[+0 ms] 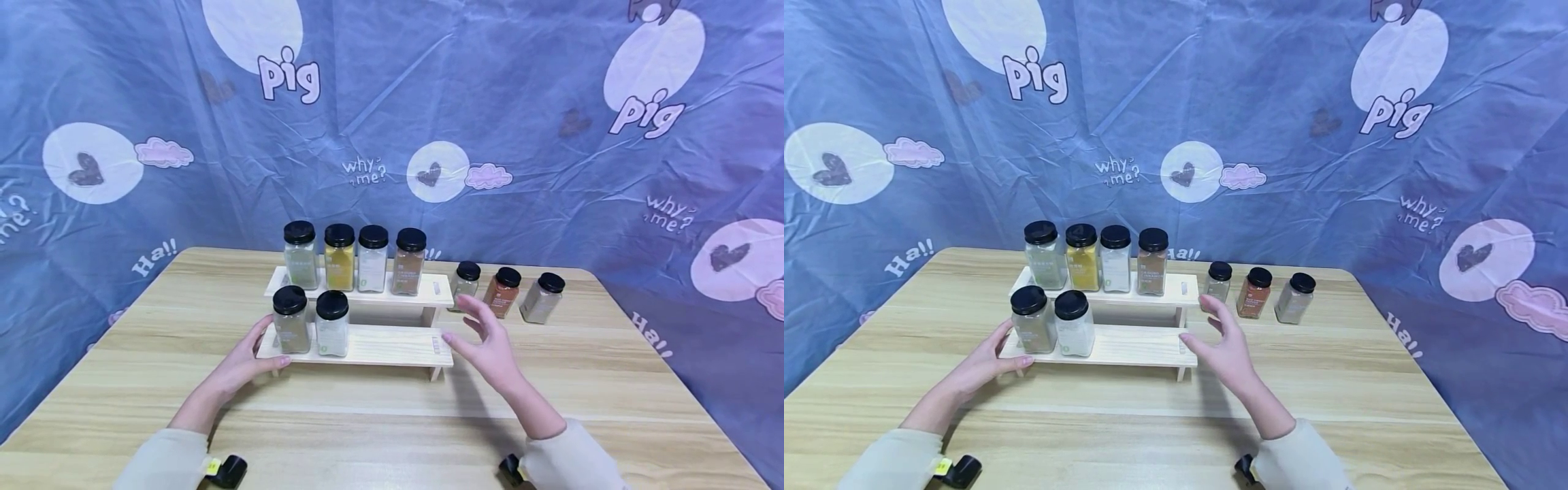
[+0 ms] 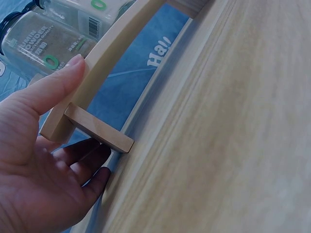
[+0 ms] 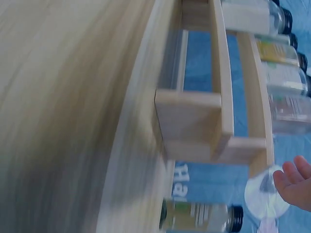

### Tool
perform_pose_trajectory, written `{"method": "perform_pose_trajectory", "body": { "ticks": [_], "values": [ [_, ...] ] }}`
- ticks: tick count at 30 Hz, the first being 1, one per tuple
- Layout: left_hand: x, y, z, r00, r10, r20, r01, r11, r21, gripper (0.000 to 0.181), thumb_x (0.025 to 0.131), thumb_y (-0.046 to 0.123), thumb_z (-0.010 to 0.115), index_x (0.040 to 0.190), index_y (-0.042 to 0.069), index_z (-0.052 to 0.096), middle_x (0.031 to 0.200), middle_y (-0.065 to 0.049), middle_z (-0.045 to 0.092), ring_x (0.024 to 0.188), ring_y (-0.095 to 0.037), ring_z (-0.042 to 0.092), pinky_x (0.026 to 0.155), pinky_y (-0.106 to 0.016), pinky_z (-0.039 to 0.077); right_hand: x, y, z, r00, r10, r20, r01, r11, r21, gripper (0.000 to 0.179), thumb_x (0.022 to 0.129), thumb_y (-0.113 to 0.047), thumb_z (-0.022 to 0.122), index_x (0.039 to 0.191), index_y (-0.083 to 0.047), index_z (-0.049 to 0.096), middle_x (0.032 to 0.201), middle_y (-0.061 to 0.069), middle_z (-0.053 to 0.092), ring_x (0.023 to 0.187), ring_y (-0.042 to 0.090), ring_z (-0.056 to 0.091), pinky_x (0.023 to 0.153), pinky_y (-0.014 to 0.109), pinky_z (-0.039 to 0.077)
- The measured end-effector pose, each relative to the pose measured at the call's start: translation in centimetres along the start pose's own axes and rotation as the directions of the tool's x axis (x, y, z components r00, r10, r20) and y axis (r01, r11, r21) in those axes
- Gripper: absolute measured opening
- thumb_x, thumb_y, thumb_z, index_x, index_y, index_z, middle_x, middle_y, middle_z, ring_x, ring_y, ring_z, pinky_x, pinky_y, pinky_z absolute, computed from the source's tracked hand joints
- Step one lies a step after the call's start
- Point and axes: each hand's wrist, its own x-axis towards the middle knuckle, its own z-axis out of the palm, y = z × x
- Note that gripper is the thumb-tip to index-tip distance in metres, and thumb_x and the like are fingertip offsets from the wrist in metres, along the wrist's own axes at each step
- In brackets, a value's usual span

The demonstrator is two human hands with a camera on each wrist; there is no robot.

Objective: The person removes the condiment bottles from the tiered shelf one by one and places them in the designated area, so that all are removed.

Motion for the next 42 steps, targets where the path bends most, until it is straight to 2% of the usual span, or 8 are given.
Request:
{"method": "perform_pose_trajectory", "body": {
  "ticks": [5,13,16,19,22,27,34,42],
  "values": [
    [0.0,-0.1,0.0,1.0,-0.001,-0.001,0.001,1.0,-0.005,0.091,0.072,0.013,0.069,0.137,0.005,0.005,0.137,-0.026,0.014,0.123,-0.036,0.015,0.097,-0.048,0.013,0.1,-0.3,1.7,0.999,-0.003,0.042,0.001,0.999,0.037,0.058,0.067,0.01,0.067,0.119,0.008,0.041,0.117,0.023,0.045,0.108,0.031,0.041,0.089,0.04,0.033],
    [0.0,-0.1,0.0,1.0,0.0,-0.003,0.0,1.0,-0.013,0.091,0.073,0.011,0.068,0.138,0.005,0.005,0.137,-0.026,0.012,0.123,-0.037,0.013,0.097,-0.049,0.012,0.2,-0.9,4.4,0.994,0.047,0.102,-0.054,0.996,0.07,0.058,0.067,0.004,0.069,0.119,0.004,0.043,0.117,0.021,0.046,0.107,0.031,0.043,0.091,0.041,0.032],
    [0.0,-0.1,0.0,1.0,-0.003,-0.003,0.003,1.0,-0.011,0.09,0.073,0.012,0.068,0.138,0.005,0.005,0.137,-0.026,0.011,0.123,-0.037,0.012,0.097,-0.049,0.011,0.2,-1.0,5.5,0.991,0.039,0.127,-0.047,0.997,0.064,0.058,0.067,0.004,0.07,0.119,0.004,0.044,0.117,0.02,0.047,0.107,0.031,0.043,0.091,0.041,0.032],
    [0.0,-0.1,0.0,1.0,-0.005,-0.004,0.005,1.0,-0.009,0.091,0.073,0.012,0.068,0.138,0.005,0.005,0.137,-0.026,0.013,0.123,-0.037,0.015,0.097,-0.049,0.012,0.2,-2.1,6.5,0.988,0.029,0.15,-0.038,0.998,0.055,0.057,0.066,0.006,0.069,0.117,0.007,0.044,0.116,0.023,0.046,0.106,0.033,0.043,0.089,0.044,0.033],
    [0.0,-0.2,0.0,1.0,-0.002,-0.006,0.002,1.0,-0.005,0.091,0.072,0.012,0.069,0.137,0.005,0.006,0.136,-0.026,0.015,0.122,-0.036,0.017,0.097,-0.049,0.013,0.2,-2.1,7.6,0.984,0.021,0.178,-0.03,0.998,0.047,0.057,0.067,0.003,0.07,0.117,0.006,0.044,0.116,0.022,0.046,0.107,0.031,0.043,0.088,0.043,0.034],
    [0.1,-0.2,0.0,1.0,0.004,-0.006,-0.004,1.0,-0.007,0.09,0.073,0.011,0.068,0.137,0.004,0.005,0.135,-0.027,0.017,0.121,-0.036,0.018,0.097,-0.048,0.014,0.2,-0.8,9.2,0.976,0.052,0.214,-0.056,0.998,0.013,0.06,0.068,-0.01,0.073,0.12,0.0,0.044,0.118,0.01,0.048,0.108,0.02,0.043,0.088,0.036,0.035],
    [0.0,-0.1,-0.1,1.0,0.014,-0.005,-0.014,1.0,-0.01,0.09,0.073,0.01,0.067,0.137,0.004,0.005,0.136,-0.026,0.014,0.122,-0.037,0.016,0.097,-0.049,0.013,0.5,-0.7,11.3,0.971,0.073,0.229,-0.076,0.997,0.004,0.061,0.068,-0.017,0.073,0.119,-0.001,0.044,0.117,0.009,0.048,0.108,0.019,0.042,0.089,0.033,0.035],
    [0.1,-0.2,0.0,1.0,0.015,-0.003,-0.015,1.0,-0.009,0.09,0.073,0.011,0.068,0.137,0.004,0.006,0.135,-0.027,0.019,0.12,-0.036,0.021,0.096,-0.049,0.016,0.9,-0.9,13.6,0.976,0.088,0.201,-0.084,0.996,-0.028,0.065,0.066,-0.019,0.075,0.12,-0.004,0.042,0.116,0.005,0.046,0.105,0.018,0.043,0.087,0.031,0.037]
  ]
}}
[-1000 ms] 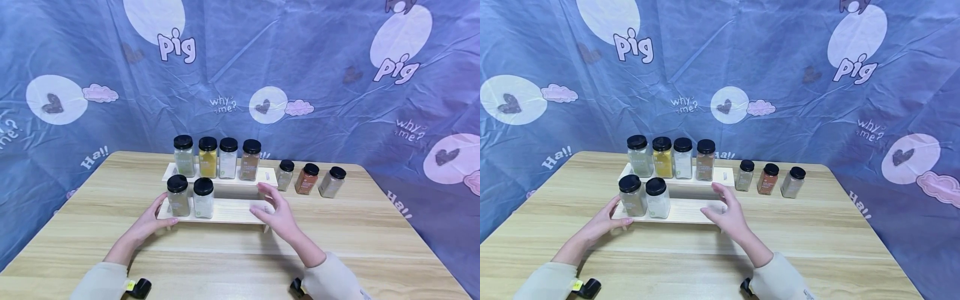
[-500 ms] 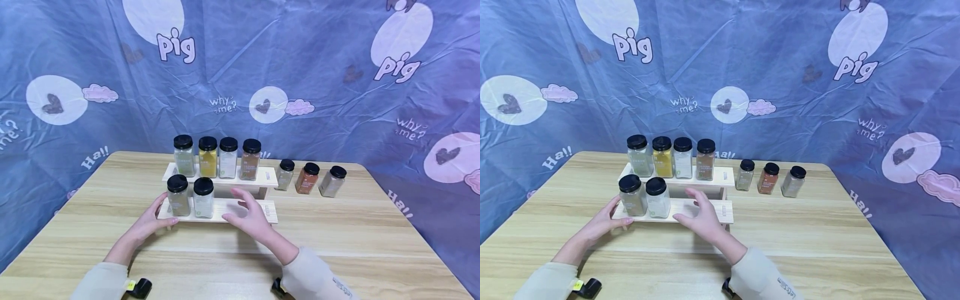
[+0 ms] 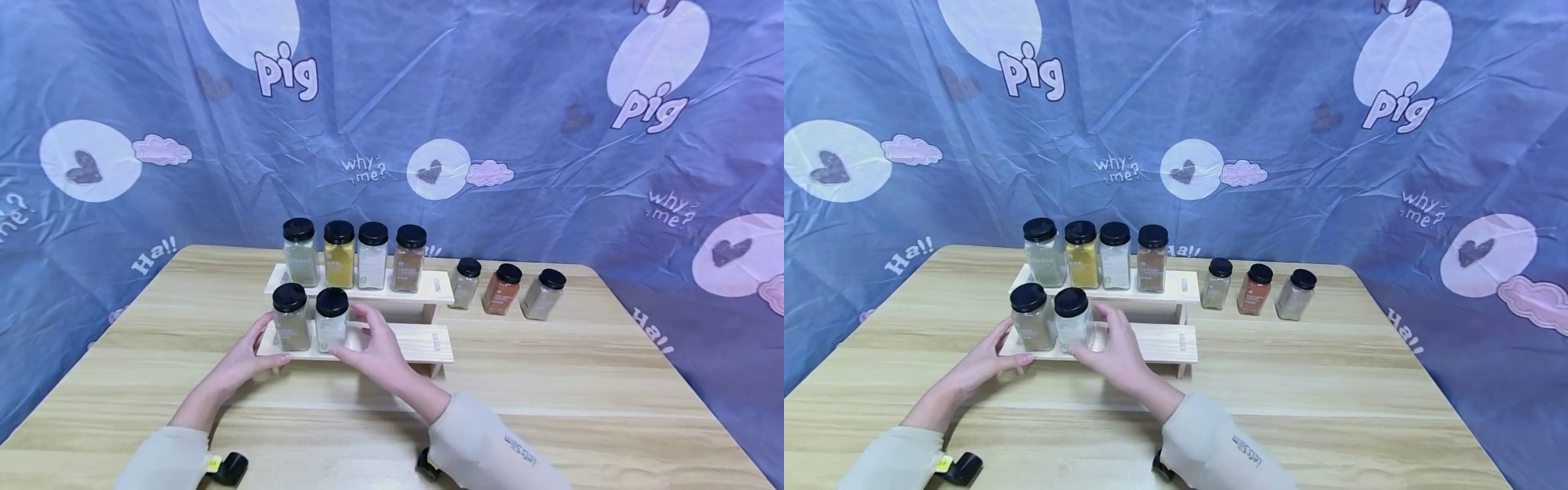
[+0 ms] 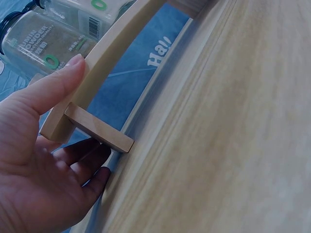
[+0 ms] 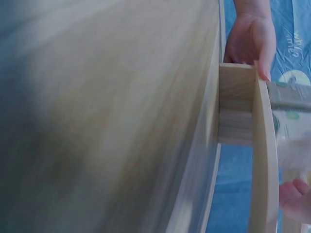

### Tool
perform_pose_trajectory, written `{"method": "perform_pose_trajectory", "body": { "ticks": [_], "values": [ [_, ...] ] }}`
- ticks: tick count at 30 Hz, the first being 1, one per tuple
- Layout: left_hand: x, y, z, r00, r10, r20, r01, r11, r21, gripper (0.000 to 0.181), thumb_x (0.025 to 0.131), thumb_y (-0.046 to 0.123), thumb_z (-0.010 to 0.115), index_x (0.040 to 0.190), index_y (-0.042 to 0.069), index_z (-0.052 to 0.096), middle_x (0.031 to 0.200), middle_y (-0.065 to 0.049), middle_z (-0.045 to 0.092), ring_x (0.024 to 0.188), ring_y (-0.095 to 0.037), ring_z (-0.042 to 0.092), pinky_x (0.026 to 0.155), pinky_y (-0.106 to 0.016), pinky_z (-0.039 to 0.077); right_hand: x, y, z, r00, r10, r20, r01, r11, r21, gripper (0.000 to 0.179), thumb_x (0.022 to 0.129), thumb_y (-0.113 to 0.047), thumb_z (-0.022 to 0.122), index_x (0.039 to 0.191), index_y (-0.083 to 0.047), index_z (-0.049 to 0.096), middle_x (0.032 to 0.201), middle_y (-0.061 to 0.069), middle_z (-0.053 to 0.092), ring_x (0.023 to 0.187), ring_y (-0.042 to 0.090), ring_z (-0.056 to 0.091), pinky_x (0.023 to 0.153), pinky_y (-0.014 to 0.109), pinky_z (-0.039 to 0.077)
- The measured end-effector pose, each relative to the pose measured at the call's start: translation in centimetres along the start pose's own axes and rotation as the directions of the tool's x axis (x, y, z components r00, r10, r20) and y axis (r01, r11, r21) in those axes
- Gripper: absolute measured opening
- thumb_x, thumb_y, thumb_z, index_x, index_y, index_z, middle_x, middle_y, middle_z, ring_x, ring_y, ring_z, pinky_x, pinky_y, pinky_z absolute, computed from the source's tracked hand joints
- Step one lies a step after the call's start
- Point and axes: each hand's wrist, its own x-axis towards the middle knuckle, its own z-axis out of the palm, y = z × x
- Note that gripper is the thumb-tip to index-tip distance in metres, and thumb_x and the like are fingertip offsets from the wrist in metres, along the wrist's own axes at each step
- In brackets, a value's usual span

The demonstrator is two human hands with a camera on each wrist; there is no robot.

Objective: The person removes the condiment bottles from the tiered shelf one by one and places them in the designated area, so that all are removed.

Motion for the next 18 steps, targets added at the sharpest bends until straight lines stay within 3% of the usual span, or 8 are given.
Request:
{"method": "perform_pose_trajectory", "body": {
  "ticks": [10,18],
  "values": [
    [0.2,-0.1,0.0,1.0,-0.008,-0.008,0.009,1.0,0.021,0.091,0.072,0.014,0.069,0.138,0.006,0.007,0.134,-0.028,0.021,0.119,-0.038,0.024,0.095,-0.05,0.017,0.7,-0.2,1.8,0.997,0.043,-0.066,-0.04,0.998,0.05,0.062,0.063,-0.007,0.075,0.114,0.001,0.043,0.109,0.011,0.047,0.099,0.027,0.045,0.083,0.038,0.04],
    [0.0,0.0,0.0,1.0,-0.023,-0.001,0.023,1.0,0.016,0.091,0.072,0.015,0.069,0.138,0.006,0.006,0.136,-0.027,0.016,0.122,-0.037,0.018,0.096,-0.05,0.014,0.9,-0.4,2.8,0.99,0.069,-0.125,-0.066,0.997,0.028,0.056,0.063,-0.016,0.076,0.108,-0.004,0.046,0.1,0.003,0.049,0.092,0.017,0.047,0.078,0.025,0.042]
  ]
}}
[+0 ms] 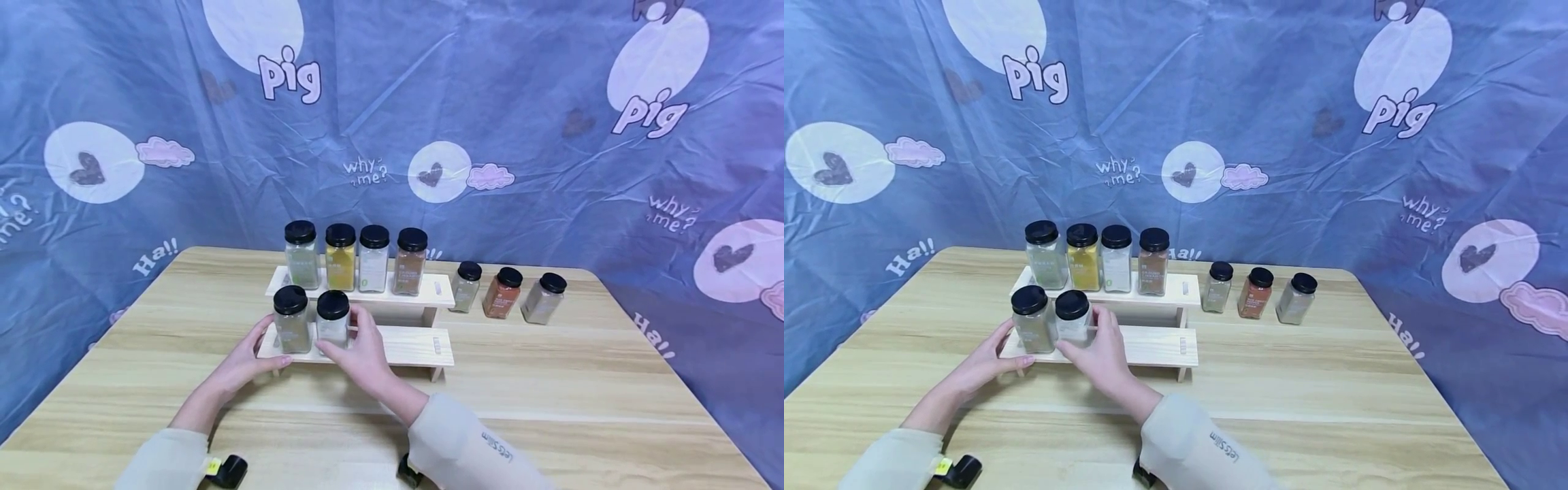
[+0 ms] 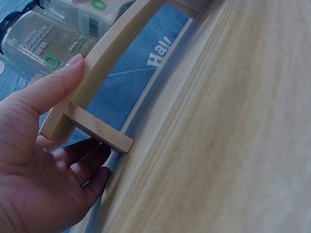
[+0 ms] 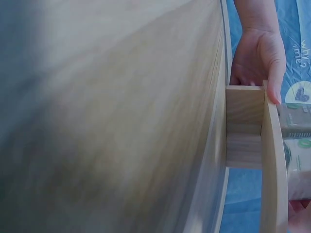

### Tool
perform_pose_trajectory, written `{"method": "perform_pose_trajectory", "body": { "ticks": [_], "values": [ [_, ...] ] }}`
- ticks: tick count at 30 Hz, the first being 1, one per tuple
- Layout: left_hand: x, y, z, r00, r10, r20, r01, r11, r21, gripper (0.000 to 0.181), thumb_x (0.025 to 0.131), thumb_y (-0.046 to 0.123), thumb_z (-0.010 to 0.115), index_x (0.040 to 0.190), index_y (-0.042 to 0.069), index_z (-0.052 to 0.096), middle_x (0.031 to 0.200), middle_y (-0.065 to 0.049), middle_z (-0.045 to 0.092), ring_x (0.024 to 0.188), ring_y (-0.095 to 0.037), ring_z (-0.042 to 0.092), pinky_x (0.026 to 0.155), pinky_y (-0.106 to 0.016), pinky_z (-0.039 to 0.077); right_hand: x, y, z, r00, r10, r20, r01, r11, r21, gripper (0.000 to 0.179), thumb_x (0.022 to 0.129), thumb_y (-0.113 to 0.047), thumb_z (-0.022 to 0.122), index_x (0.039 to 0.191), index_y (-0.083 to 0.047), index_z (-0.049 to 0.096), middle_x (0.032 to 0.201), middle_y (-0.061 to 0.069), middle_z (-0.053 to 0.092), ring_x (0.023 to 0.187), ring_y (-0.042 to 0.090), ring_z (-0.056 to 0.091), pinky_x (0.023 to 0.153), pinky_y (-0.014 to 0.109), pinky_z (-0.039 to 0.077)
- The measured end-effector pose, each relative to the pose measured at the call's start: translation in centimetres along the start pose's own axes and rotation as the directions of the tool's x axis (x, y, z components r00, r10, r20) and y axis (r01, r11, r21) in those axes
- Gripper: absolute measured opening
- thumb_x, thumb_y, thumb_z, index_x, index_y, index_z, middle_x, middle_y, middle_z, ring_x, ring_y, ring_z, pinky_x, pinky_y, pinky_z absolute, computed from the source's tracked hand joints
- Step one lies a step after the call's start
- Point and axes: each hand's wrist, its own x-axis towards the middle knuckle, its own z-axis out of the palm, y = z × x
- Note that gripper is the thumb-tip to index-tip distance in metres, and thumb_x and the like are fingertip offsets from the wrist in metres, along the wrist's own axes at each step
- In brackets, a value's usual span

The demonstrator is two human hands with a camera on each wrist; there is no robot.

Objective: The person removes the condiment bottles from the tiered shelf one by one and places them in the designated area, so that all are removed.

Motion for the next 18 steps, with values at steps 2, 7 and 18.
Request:
{"method": "perform_pose_trajectory", "body": {
  "ticks": [2,7,18],
  "values": [
    [0.0,0.0,0.0,1.0,-0.001,-0.001,0.001,1.0,-0.004,0.091,0.072,0.015,0.069,0.138,0.006,0.006,0.136,-0.026,0.016,0.121,-0.037,0.018,0.096,-0.05,0.014,0.0,-0.1,0.2,1.0,-0.009,-0.025,0.009,1.0,-0.012,0.055,0.063,-0.017,0.077,0.107,-0.004,0.046,0.098,0.003,0.049,0.09,0.016,0.048,0.077,0.025,0.042],
    [0.0,0.1,0.0,1.0,0.001,0.001,-0.001,1.0,-0.012,0.09,0.073,0.014,0.068,0.138,0.007,0.006,0.136,-0.026,0.017,0.121,-0.037,0.019,0.096,-0.05,0.015,-0.1,-0.4,0.6,0.996,-0.015,-0.082,0.011,0.999,-0.044,0.054,0.062,-0.018,0.077,0.105,-0.005,0.047,0.096,0.001,0.049,0.087,0.015,0.048,0.074,0.025,0.043],
    [-0.1,0.1,0.1,1.0,-0.001,-0.004,0.001,1.0,0.0,0.091,0.073,0.014,0.069,0.138,0.005,0.005,0.136,-0.026,0.017,0.12,-0.038,0.02,0.095,-0.051,0.016,-0.2,-0.4,1.2,0.987,0.001,-0.16,-0.015,0.996,-0.085,0.049,0.06,-0.017,0.077,0.1,-0.008,0.05,0.087,-0.006,0.047,0.079,0.011,0.046,0.067,0.023,0.042]
  ]
}}
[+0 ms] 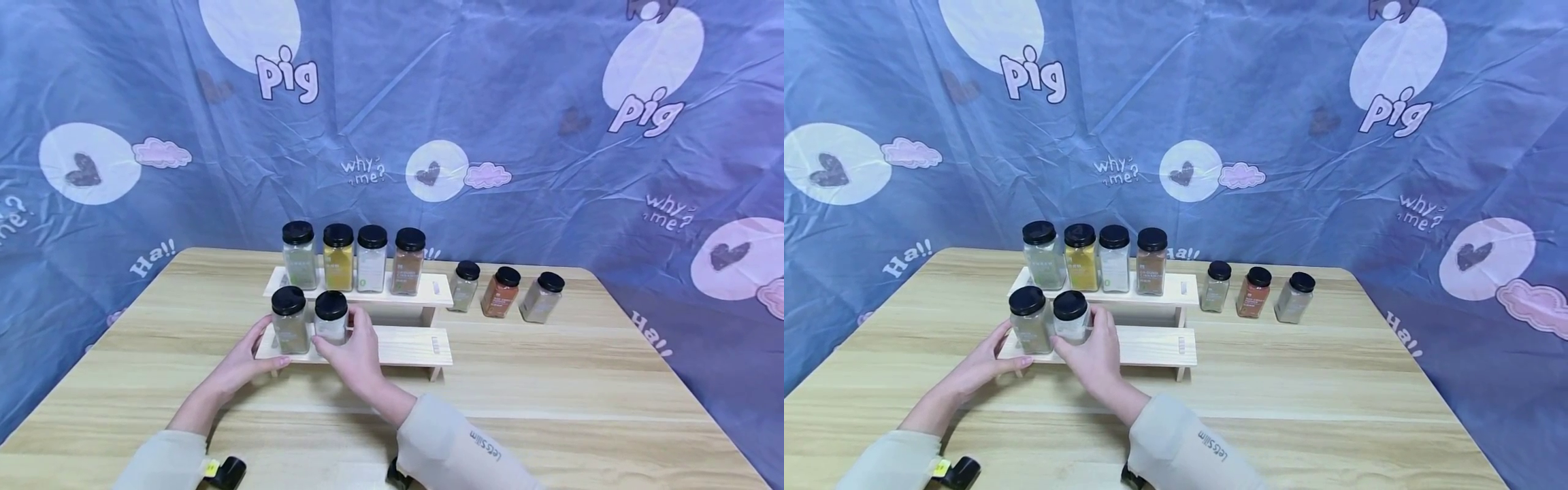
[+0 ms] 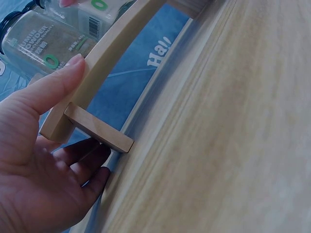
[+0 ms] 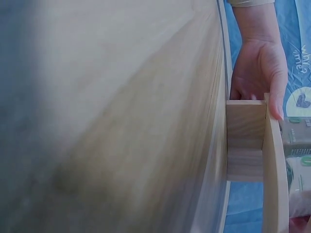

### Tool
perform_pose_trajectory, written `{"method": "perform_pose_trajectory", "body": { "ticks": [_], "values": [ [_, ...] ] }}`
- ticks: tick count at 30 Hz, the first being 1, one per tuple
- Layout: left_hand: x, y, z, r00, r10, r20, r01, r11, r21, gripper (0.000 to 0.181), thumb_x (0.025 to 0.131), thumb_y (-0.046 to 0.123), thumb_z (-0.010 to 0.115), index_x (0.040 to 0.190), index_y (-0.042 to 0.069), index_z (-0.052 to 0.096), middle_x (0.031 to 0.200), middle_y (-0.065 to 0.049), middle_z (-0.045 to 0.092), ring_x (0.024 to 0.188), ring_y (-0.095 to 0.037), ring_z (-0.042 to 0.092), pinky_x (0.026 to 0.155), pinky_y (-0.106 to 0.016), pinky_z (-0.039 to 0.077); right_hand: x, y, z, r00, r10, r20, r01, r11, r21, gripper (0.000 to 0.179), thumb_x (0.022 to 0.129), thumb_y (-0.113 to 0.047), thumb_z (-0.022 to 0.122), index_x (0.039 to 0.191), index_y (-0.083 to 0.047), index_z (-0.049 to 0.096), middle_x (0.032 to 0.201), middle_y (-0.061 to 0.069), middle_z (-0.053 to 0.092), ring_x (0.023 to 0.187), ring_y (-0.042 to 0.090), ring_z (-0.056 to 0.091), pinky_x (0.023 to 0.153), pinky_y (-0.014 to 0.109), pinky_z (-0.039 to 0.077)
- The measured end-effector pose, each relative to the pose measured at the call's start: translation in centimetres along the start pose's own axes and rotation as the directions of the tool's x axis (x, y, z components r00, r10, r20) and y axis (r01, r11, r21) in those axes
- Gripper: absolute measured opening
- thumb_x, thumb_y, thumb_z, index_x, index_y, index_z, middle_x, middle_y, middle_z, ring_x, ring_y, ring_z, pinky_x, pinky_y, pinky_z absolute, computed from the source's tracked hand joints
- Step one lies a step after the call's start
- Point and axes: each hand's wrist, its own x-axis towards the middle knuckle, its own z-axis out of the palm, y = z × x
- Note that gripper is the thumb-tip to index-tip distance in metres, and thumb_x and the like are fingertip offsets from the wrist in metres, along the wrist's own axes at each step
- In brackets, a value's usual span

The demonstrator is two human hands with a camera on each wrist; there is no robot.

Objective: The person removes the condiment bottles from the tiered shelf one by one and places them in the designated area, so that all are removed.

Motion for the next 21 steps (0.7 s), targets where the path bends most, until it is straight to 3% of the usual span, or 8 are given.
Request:
{"method": "perform_pose_trajectory", "body": {
  "ticks": [9,21],
  "values": [
    [0.0,0.0,0.0,1.0,-0.002,-0.008,0.002,1.0,0.003,0.091,0.071,0.014,0.069,0.138,0.006,0.007,0.134,-0.027,0.022,0.118,-0.037,0.025,0.095,-0.05,0.018,0.0,-0.3,-0.4,1.0,0.028,0.014,-0.028,1.0,0.006,0.048,0.059,-0.016,0.077,0.1,-0.007,0.052,0.09,-0.004,0.05,0.081,0.013,0.048,0.069,0.024,0.042],
    [0.0,-0.1,0.0,1.0,0.0,-0.002,0.0,1.0,0.007,0.092,0.072,0.015,0.069,0.138,0.005,0.005,0.137,-0.027,0.013,0.122,-0.039,0.015,0.095,-0.051,0.013,-0.5,-1.3,-3.1,0.999,-0.01,0.053,0.006,0.998,0.066,0.048,0.06,-0.012,0.076,0.102,-0.006,0.054,0.089,-0.001,0.056,0.085,0.014,0.051,0.073,0.028,0.044]
  ]
}}
